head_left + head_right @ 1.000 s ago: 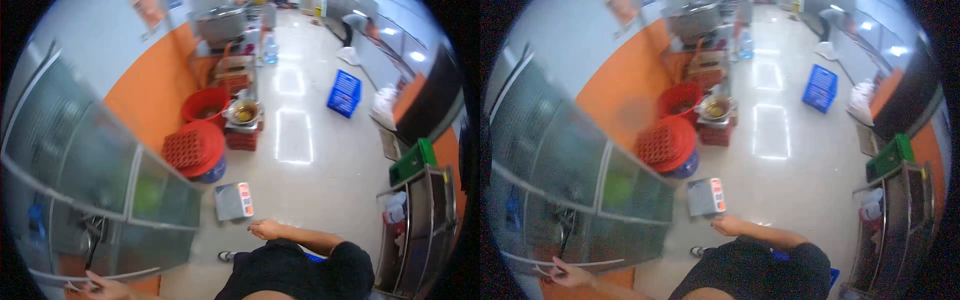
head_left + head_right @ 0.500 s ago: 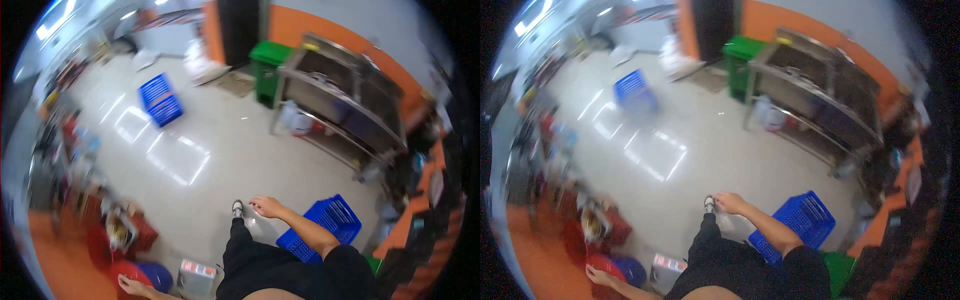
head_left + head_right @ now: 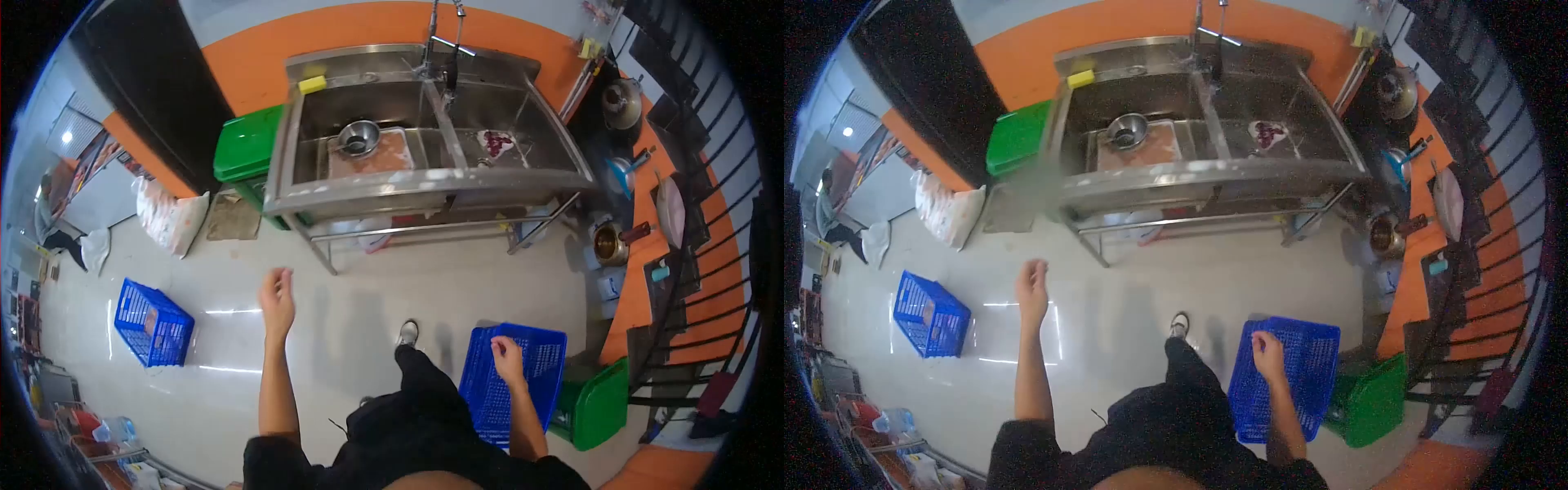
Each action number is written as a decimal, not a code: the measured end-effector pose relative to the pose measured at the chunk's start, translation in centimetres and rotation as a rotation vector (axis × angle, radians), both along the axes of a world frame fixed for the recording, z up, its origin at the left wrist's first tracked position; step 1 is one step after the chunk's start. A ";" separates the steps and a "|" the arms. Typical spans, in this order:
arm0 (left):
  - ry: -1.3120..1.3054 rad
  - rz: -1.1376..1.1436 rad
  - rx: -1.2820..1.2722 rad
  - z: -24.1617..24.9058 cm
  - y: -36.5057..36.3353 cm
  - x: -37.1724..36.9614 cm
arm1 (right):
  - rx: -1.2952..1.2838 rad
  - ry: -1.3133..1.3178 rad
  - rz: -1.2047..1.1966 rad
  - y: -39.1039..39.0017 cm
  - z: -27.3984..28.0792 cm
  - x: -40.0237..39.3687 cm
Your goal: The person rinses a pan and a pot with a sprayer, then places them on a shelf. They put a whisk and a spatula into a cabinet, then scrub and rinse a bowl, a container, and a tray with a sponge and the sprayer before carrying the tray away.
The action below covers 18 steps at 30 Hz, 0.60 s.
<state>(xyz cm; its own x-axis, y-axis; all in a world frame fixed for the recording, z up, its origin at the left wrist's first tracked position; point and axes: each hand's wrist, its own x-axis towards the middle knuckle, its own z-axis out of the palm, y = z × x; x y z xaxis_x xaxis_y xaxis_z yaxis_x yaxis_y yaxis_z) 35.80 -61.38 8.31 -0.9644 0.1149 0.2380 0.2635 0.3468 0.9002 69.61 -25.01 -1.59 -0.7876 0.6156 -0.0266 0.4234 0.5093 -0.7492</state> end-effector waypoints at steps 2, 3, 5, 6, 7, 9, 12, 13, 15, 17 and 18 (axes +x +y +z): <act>0.047 -0.149 -0.017 0.4 8.4 -5.9 | -0.024 -0.002 -0.069 3.3 -1.5 -2.0; 0.096 -0.227 -0.044 0.5 12.0 -8.3 | -0.064 -0.013 -0.137 4.3 -2.2 -2.9; -0.048 -0.321 -0.070 -0.2 18.6 -13.6 | -0.099 0.033 -0.166 6.8 -2.8 -6.5; -0.060 -0.332 -0.080 -1.6 21.0 -16.9 | -0.073 0.059 -0.203 7.5 -1.7 -9.0; -0.098 -0.411 -0.196 -3.9 23.5 -20.3 | -0.038 0.086 -0.237 8.4 -0.6 -11.5; -0.137 -0.488 -0.294 -9.3 27.7 -26.5 | -0.118 0.158 -0.307 10.2 1.0 -16.2; -0.114 -0.599 -0.758 -18.8 30.8 -35.7 | -0.095 0.254 -0.358 14.1 3.8 -23.0; -0.194 -0.475 -0.863 -21.9 31.2 -37.9 | 0.000 0.295 -0.354 15.4 4.4 -25.6; -0.297 -0.345 -0.972 -25.6 31.8 -40.3 | 0.072 0.257 -0.401 18.0 4.9 -27.6; -0.323 -0.314 -0.946 -29.8 33.6 -43.6 | 0.083 0.256 -0.482 20.7 5.9 -31.0; -0.165 -0.186 -1.041 -34.4 33.6 -43.4 | 0.028 0.277 -0.534 21.4 7.0 -32.5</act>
<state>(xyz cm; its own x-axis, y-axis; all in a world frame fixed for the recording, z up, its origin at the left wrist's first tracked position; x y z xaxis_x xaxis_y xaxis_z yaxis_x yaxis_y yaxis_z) -7.64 -27.75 -26.09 -0.9223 0.3347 -0.1935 0.2933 0.9319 0.2135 37.13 -3.65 5.44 -0.3446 0.9254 0.1577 0.4171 0.3015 -0.8574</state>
